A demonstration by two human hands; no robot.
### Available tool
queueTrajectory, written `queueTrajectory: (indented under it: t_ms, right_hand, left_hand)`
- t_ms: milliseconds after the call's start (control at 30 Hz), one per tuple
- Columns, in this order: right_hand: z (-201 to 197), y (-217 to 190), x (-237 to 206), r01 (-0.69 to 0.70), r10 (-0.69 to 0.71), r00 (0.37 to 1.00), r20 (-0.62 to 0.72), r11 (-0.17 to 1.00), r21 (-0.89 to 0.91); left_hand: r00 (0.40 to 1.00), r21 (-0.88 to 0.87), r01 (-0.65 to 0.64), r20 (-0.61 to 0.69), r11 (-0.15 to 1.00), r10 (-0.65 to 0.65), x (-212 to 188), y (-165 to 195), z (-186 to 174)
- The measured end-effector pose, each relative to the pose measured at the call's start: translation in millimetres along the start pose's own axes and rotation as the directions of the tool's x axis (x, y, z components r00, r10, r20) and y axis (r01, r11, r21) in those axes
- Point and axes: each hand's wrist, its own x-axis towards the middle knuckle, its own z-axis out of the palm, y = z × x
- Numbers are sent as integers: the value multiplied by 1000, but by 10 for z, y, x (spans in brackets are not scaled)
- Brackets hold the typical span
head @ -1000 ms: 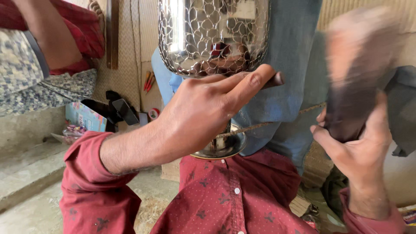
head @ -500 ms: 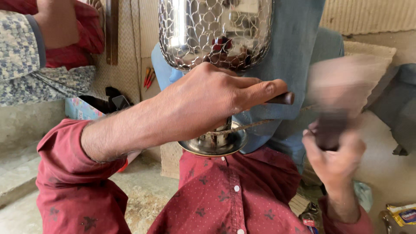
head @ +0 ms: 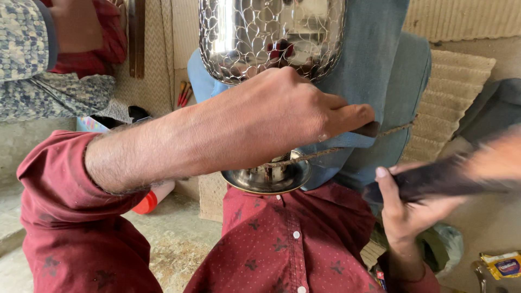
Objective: The person sits on the floor holding a small punch against the base of a decorative metal lamp and repeatedly strikes the punch with a wooden mallet, working around the lamp's stem to shape or decorate the metal surface.
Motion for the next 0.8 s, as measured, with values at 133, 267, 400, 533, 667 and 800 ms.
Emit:
queueTrajectory:
  t_ms: [133,267,400,533,667,800]
  right_hand:
    - [20,8,-36,18,-19,1000,-16,997,-75]
    - [27,27,35,78,-32,993,117,908,-411]
    - [41,-42,184,-118,117,993,-23,991,-63]
    - [-26,-212,411,42,44,979,197,909,-414]
    - [-29,-360,604,106,35,958,284,879,-465]
    - [7,-484,755,-58,79,989,127,985,-159]
  left_hand:
    - [1000,-17,-14,-8,1000,14,4,-14,6]
    - [1000,6,-15,-5,1000,15,-13,0,-1]
    - [997,36,70,-30,997,-69,-50,56,1]
    - [987,62,159,-18,985,-159,-103,121,19]
    - [968,48,209,-151,977,-200,-168,175,51]
    - [933,-50,281,-220,958,-285,-249,202,86]
